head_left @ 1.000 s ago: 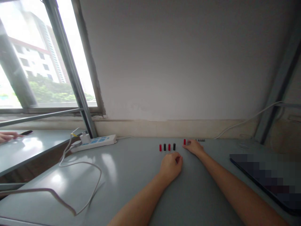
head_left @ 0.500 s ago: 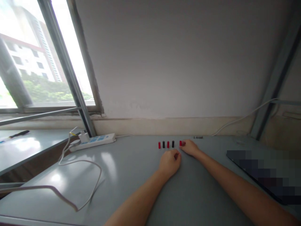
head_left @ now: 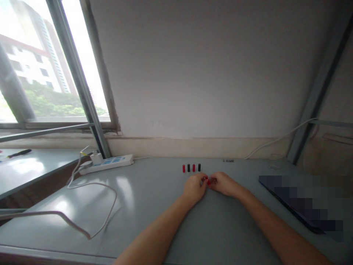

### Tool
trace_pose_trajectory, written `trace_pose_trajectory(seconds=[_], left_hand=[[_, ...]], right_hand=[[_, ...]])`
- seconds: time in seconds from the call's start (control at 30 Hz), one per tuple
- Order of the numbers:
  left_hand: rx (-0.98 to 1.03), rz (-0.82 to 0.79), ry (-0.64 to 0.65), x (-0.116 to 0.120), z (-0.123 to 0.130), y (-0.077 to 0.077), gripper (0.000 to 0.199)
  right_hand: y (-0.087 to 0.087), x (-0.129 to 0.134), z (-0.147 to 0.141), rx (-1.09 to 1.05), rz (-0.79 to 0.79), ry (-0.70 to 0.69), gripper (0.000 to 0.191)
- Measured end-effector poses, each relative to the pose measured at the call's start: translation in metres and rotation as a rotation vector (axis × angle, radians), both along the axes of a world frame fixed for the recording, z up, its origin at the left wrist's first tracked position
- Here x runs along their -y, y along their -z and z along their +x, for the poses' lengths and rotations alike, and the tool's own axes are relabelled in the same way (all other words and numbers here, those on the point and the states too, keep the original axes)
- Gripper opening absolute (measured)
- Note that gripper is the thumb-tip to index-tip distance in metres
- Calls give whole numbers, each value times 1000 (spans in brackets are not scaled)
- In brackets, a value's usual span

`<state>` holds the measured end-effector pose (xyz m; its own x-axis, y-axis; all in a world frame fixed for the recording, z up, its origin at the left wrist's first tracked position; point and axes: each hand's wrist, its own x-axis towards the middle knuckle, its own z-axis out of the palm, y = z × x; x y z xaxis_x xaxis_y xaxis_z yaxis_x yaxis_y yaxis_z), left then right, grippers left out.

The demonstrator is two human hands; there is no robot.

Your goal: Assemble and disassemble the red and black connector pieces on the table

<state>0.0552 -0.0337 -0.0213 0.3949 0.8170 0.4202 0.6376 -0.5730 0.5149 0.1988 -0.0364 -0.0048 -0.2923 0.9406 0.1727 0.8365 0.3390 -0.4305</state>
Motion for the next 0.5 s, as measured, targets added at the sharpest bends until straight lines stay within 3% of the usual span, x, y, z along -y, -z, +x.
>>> trace_pose_trajectory(seconds=[0.23, 0.5], left_hand=[[75, -33, -34, -5, -2, -1, 18], [223, -4, -101, -5, -3, -5, 17]], right_hand=[[-5, 1, 4, 115, 137, -24, 13], [-1, -1, 8, 33, 192, -22, 22]])
